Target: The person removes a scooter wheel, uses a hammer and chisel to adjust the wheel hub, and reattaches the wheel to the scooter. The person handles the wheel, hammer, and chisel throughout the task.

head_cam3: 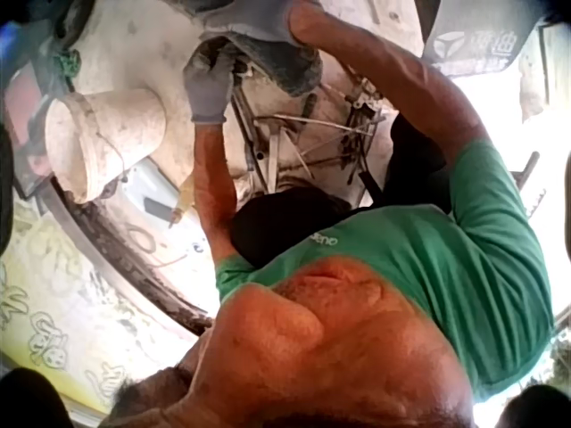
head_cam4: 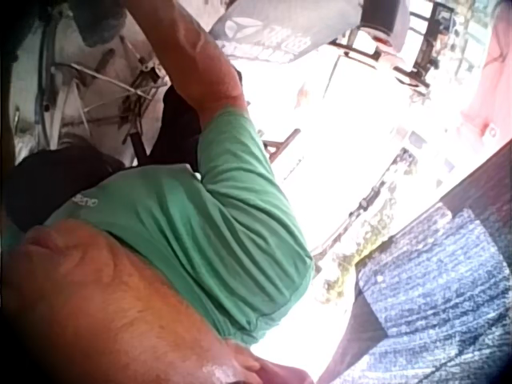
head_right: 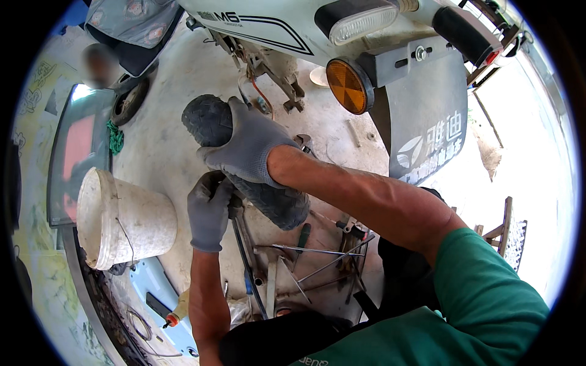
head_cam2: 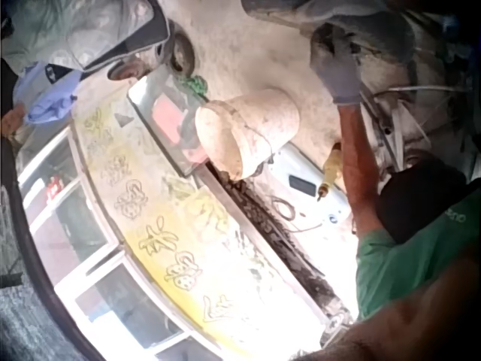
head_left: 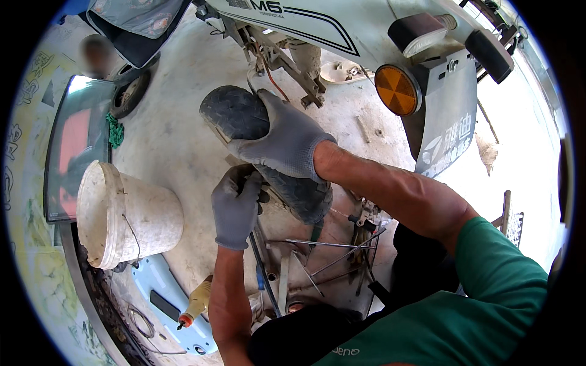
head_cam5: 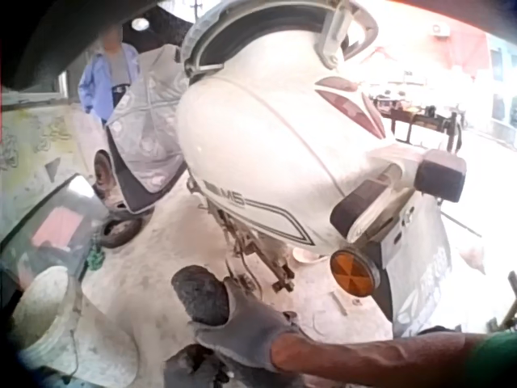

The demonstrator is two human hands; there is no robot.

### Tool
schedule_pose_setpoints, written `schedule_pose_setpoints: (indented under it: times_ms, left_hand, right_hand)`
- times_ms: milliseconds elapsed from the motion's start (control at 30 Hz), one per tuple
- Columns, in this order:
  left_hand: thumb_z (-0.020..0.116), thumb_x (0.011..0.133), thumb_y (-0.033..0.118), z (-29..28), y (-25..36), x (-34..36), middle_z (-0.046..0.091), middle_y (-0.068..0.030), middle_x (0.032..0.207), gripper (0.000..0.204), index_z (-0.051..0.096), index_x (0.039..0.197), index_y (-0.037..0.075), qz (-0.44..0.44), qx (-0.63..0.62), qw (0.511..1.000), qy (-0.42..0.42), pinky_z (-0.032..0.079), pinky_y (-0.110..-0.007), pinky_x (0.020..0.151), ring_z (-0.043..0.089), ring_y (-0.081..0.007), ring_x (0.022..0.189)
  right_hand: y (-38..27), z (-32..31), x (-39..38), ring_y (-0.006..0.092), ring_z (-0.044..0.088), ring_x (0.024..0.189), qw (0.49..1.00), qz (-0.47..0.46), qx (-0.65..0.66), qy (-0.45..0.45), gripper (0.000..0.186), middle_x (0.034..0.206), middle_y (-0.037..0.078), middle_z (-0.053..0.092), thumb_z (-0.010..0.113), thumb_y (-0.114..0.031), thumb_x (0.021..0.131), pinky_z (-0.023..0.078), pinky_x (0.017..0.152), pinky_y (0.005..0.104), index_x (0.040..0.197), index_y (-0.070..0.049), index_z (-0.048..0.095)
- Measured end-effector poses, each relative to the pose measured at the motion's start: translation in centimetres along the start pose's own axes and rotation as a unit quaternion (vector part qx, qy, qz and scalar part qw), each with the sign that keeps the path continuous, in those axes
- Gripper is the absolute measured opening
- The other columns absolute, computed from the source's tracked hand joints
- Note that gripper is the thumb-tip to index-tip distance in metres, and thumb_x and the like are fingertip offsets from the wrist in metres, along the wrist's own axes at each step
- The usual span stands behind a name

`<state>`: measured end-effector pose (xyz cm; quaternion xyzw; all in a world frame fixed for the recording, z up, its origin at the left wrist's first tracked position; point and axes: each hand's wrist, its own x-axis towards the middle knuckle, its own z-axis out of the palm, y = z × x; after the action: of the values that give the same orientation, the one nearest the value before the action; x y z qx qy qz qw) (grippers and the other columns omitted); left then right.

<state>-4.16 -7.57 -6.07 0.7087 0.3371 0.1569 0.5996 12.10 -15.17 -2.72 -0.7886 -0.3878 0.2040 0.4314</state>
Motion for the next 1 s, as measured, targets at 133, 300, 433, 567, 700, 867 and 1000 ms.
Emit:
schedule_pose_setpoints:
  times_ms: [133, 300, 433, 567, 700, 867, 1000]
  left_hand:
    - [0.058, 0.098, 0.007, -1.4, -1.0, 0.0, 0.071, -0.0148, 0.09, 0.023, 0.062, 0.113, -0.009, -0.033, -0.116, 0.99, -0.079, 0.056, -0.029, 0.061, 0.069, -0.0166, 0.074]
    - [0.058, 0.098, 0.007, -1.6, -1.4, -0.3, 0.071, -0.0156, 0.092, 0.024, 0.06, 0.115, -0.011, -0.004, -0.132, 0.986, -0.099, 0.057, -0.028, 0.062, 0.07, -0.0171, 0.075]
    - [0.058, 0.099, 0.008, -1.3, -1.0, 0.0, 0.071, -0.0156, 0.097, 0.022, 0.061, 0.112, -0.009, -0.049, -0.041, 0.994, -0.083, 0.058, -0.029, 0.067, 0.07, -0.0184, 0.079]
    - [0.055, 0.102, 0.012, -1.3, -2.0, 0.1, 0.072, -0.0153, 0.092, 0.022, 0.061, 0.109, -0.007, 0.001, -0.1, 0.993, -0.068, 0.056, -0.029, 0.067, 0.069, -0.0173, 0.073]
    - [0.054, 0.101, 0.01, -1.6, -2.5, -0.2, 0.072, -0.0154, 0.094, 0.021, 0.061, 0.11, -0.007, -0.011, -0.169, 0.984, -0.06, 0.055, -0.027, 0.067, 0.069, -0.0159, 0.074]
    - [0.059, 0.096, 0.006, -2.7, -3.3, -0.2, 0.072, -0.0106, 0.093, 0.019, 0.064, 0.109, -0.007, -0.014, -0.055, 0.996, -0.07, 0.055, -0.026, 0.066, 0.067, -0.0135, 0.074]
    - [0.063, 0.092, 0.006, -1.5, -2.9, -0.4, 0.072, -0.0098, 0.092, 0.015, 0.069, 0.103, -0.004, 0.059, 0.062, 0.996, -0.021, 0.053, -0.028, 0.063, 0.066, -0.0123, 0.07]
  right_hand:
    - [0.1, 0.4, -0.2, 0.0355, 0.064, 0.113, 1.0, -0.002, -0.002, 0.009, 0.101, 0.125, 0.028, 0.062, 0.081, -0.051, 0.072, 0.049, 0.099, 0.0375, 0.143, 0.008, 0.04]
    - [0.0, 0.2, -0.2, 0.0397, 0.061, 0.117, 1.0, -0.006, -0.005, 0.021, 0.095, 0.127, 0.028, 0.059, 0.075, -0.053, 0.07, 0.047, 0.103, 0.0423, 0.139, 0.004, 0.044]
    - [-0.1, 0.0, -0.1, 0.0347, 0.062, 0.118, 1.0, -0.004, 0.018, 0.005, 0.104, 0.126, 0.028, 0.062, 0.082, -0.049, 0.071, 0.047, 0.102, 0.0368, 0.144, 0.01, 0.038]
    - [0.1, 0.3, -0.1, 0.0342, 0.063, 0.116, 1.0, -0.015, 0.0, 0.026, 0.101, 0.125, 0.028, 0.063, 0.083, -0.049, 0.071, 0.048, 0.101, 0.0369, 0.142, 0.009, 0.04]
    - [-0.2, 0.0, 0.0, 0.0341, 0.064, 0.114, 1.0, -0.01, 0.013, 0.014, 0.098, 0.124, 0.028, 0.063, 0.082, -0.049, 0.072, 0.049, 0.101, 0.0369, 0.14, 0.009, 0.042]
    - [-0.1, 0.1, 0.0, 0.0345, 0.064, 0.113, 1.0, -0.009, 0.0, 0.013, 0.098, 0.124, 0.027, 0.063, 0.082, -0.05, 0.072, 0.049, 0.1, 0.0375, 0.14, 0.009, 0.043]
    - [-0.2, 0.2, 0.0, 0.0347, 0.063, 0.115, 1.0, -0.009, -0.006, 0.005, 0.099, 0.125, 0.027, 0.062, 0.081, -0.051, 0.072, 0.048, 0.101, 0.0372, 0.141, 0.009, 0.042]
